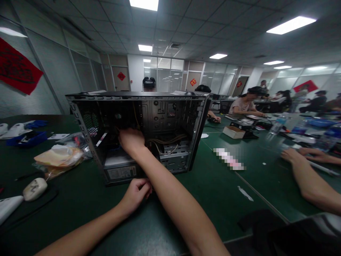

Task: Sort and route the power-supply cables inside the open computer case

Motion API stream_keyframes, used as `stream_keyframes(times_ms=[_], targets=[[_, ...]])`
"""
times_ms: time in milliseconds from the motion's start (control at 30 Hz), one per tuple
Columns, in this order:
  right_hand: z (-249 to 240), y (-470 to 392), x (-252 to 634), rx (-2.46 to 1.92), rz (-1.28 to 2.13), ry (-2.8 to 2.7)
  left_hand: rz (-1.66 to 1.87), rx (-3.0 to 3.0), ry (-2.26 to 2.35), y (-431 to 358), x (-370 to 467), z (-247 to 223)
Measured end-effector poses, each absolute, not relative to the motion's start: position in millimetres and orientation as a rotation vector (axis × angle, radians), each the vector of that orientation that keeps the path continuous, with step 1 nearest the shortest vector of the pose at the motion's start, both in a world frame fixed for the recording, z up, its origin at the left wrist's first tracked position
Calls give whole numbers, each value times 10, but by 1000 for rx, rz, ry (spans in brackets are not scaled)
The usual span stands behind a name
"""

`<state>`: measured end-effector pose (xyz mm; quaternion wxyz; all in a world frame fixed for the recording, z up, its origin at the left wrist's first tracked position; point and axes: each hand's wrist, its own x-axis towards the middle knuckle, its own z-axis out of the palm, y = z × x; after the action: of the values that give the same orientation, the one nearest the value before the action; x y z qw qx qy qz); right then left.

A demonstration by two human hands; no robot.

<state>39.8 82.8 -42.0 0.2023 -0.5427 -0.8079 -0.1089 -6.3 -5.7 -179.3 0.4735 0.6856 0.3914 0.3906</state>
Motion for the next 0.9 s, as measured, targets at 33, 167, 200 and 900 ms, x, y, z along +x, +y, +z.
stream_keyframes(times_ms=[33,167,200,900], targets=[[-425,831,394,-1517,-300,-2251,955,1677,964,-55,-61,-1797],[-436,831,389,-1518,-286,-2239,949,1679,974,-49,-61,-1813],[-436,829,390,-1515,-289,-2244,947,1678,973,-48,-61,-1816],[-400,907,205,-1500,-333,-2281,971,1688,911,13,-60,-1932]])
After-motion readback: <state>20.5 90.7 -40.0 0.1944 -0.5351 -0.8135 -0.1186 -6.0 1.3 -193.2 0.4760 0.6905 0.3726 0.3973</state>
